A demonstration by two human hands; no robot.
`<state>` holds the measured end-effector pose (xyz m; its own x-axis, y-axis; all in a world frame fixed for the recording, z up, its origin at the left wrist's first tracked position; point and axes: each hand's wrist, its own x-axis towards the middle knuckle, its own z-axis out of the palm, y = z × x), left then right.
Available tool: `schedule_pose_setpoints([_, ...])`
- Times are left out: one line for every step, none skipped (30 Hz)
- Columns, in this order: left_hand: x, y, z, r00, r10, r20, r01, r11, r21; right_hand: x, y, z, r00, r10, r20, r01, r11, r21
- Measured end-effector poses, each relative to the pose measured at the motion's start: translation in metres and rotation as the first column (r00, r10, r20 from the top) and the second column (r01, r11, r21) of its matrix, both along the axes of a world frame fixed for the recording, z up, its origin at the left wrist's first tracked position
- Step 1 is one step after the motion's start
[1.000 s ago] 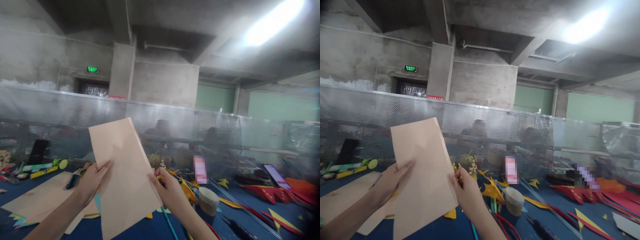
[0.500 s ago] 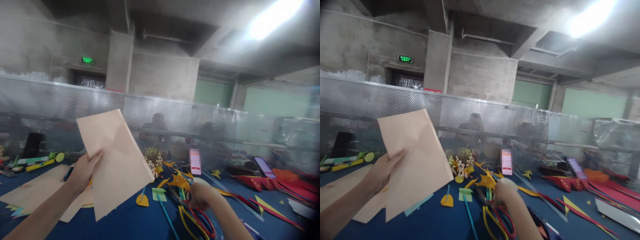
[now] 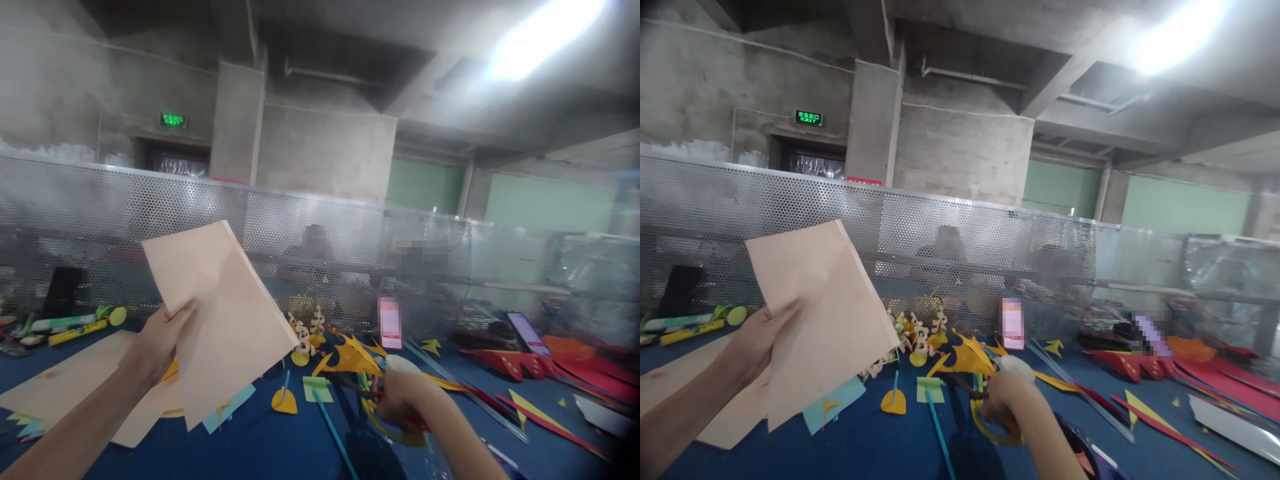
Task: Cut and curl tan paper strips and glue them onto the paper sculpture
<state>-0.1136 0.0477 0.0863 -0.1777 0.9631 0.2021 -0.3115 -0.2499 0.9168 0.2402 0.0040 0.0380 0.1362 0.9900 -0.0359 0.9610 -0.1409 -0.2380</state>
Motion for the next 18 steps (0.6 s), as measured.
schedule_pose_setpoints([-0.001, 0.002, -0.002, 1.000, 0.008, -0.003, -0.008, 1.000, 0.011, 0.004, -0.004, 0.006, 0.999, -0.018, 0.030, 0.019, 0.999, -0.030])
schedule_pose_setpoints([-0.003, 0.004, -0.003, 1.000, 0.009, -0.005, -0.009, 1.000, 0.019, 0.008, -0.008, 0.012, 0.998, -0.032, 0.058, 0.035, 0.998, -0.049])
schedule_pose_setpoints([-0.004, 0.005, -0.005, 1.000, 0.005, -0.005, -0.005, 1.000, 0.027, 0.011, -0.012, 0.019, 0.996, -0.039, 0.080, 0.043, 0.998, -0.052])
schedule_pose_setpoints([-0.004, 0.006, -0.006, 1.000, -0.004, -0.003, 0.004, 0.999, 0.035, 0.013, -0.015, 0.024, 0.995, -0.039, 0.094, 0.043, 0.998, -0.038])
schedule_pose_setpoints([-0.005, 0.007, -0.007, 1.000, -0.011, -0.001, 0.011, 0.999, 0.041, 0.014, -0.017, 0.030, 0.994, -0.034, 0.104, 0.036, 0.999, -0.012])
schedule_pose_setpoints([-0.005, 0.007, -0.007, 1.000, -0.015, 0.002, 0.015, 0.999, 0.040, 0.014, -0.019, 0.034, 0.993, -0.029, 0.110, 0.027, 0.999, 0.022])
schedule_pose_setpoints([-0.005, 0.007, -0.007, 1.000, -0.013, 0.004, 0.013, 0.999, 0.040, 0.013, -0.020, 0.038, 0.993, -0.025, 0.115, 0.018, 0.998, 0.061])
schedule_pose_setpoints([-0.004, 0.007, -0.006, 1.000, -0.012, 0.006, 0.011, 0.999, 0.039, 0.010, -0.021, 0.041, 0.992, -0.021, 0.123, 0.009, 0.995, 0.098])
schedule_pose_setpoints([-0.004, 0.006, -0.006, 1.000, -0.002, 0.010, 0.002, 0.999, 0.040, 0.007, -0.021, 0.043, 0.994, -0.005, 0.113, -0.011, 0.990, 0.139])
schedule_pose_setpoints([-0.004, 0.006, -0.005, 1.000, 0.002, 0.014, -0.003, 0.999, 0.041, 0.002, -0.020, 0.044, 0.997, 0.040, 0.064, -0.051, 0.982, 0.182])
schedule_pose_setpoints([-0.004, 0.005, -0.004, 1.000, 0.003, 0.017, -0.004, 0.999, 0.042, -0.003, -0.019, 0.044, 0.992, 0.118, -0.031, -0.108, 0.967, 0.231])
schedule_pose_setpoints([-0.004, 0.005, -0.004, 1.000, 0.004, 0.021, -0.005, 0.999, 0.046, -0.010, -0.018, 0.043, 0.960, 0.224, -0.169, -0.170, 0.943, 0.286])
schedule_pose_setpoints([-0.004, 0.004, -0.003, 1.000, -0.001, 0.026, 0.000, 0.998, 0.055, -0.017, -0.016, 0.041, 0.881, 0.341, -0.329, -0.225, 0.912, 0.342])
schedule_pose_setpoints([-0.004, 0.004, -0.003, 0.999, -0.010, 0.031, 0.008, 0.998, 0.063, -0.024, -0.014, 0.039, 0.755, 0.441, -0.484, -0.259, 0.880, 0.398])
schedule_pose_setpoints([-0.004, 0.004, -0.002, 0.999, -0.015, 0.038, 0.012, 0.997, 0.073, -0.032, -0.012, 0.036, 0.608, 0.509, -0.609, -0.271, 0.855, 0.443])
schedule_pose_setpoints([-0.004, 0.004, -0.002, 0.999, -0.021, 0.047, 0.018, 0.997, 0.081, -0.040, -0.009, 0.035, 0.481, 0.536, -0.694, -0.262, 0.843, 0.470])
schedule_pose_setpoints([-0.004, 0.004, -0.002, 0.998, -0.022, 0.058, 0.017, 0.996, 0.090, -0.048, -0.007, 0.033, 0.391, 0.537, -0.748, -0.234, 0.844, 0.483])
schedule_pose_setpoints([-0.005, 0.004, -0.002, 0.997, -0.020, 0.068, 0.013, 0.995, 0.097, -0.054, -0.006, 0.033, 0.337, 0.525, -0.782, -0.202, 0.851, 0.484])
